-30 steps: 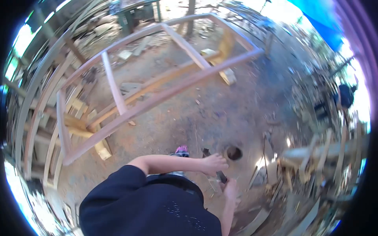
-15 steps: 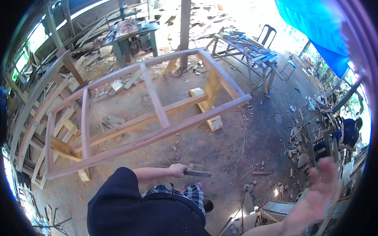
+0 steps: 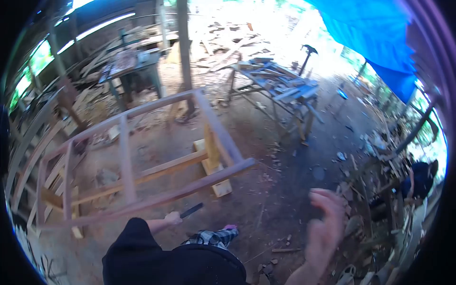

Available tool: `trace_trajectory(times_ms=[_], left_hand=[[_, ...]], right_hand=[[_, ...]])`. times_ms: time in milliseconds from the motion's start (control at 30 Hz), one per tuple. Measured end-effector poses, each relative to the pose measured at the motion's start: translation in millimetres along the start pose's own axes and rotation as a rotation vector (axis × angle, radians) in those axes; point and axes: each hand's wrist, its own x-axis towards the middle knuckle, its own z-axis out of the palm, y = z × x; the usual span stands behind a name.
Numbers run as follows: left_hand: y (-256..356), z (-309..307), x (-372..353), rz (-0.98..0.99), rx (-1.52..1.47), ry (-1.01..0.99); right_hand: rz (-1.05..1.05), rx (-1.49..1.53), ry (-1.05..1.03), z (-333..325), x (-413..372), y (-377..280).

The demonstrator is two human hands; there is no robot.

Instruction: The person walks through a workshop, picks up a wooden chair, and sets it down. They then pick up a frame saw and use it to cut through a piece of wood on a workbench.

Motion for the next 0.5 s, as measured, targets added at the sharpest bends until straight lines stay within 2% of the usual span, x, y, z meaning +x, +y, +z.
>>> trace_trajectory(times_ms=[100,133,200,267,333,400,500], left_hand=[[69,-2,38,-0.008,0.012,-0.114],[102,-6,52,-0.047,-0.009,-0.125],[164,4,81,0.010,0.017,-0.137],[221,4,111,0.047,0.049,-0.136],[304,-10,116,0.141,0.043,-0.138],[391,-29,130,0.221,0.016,-0.186],[520,-22,183,0.390,-0.039,-0.209]], right_hand=[[0.527,0.124,-0.202,-3,14,139],[0.589,0.062,-0.204,-6,8,183],[0.713,-0.021,-0.263,-20,-24,268],[1.010,0.119,-0.287,-39,-62,338],[1.111,0.159,-0.299,-55,-88,390],[1.463,0.290,-0.268,-71,-104,442],[1.567,0.381,-0.331,-84,-100,529]])
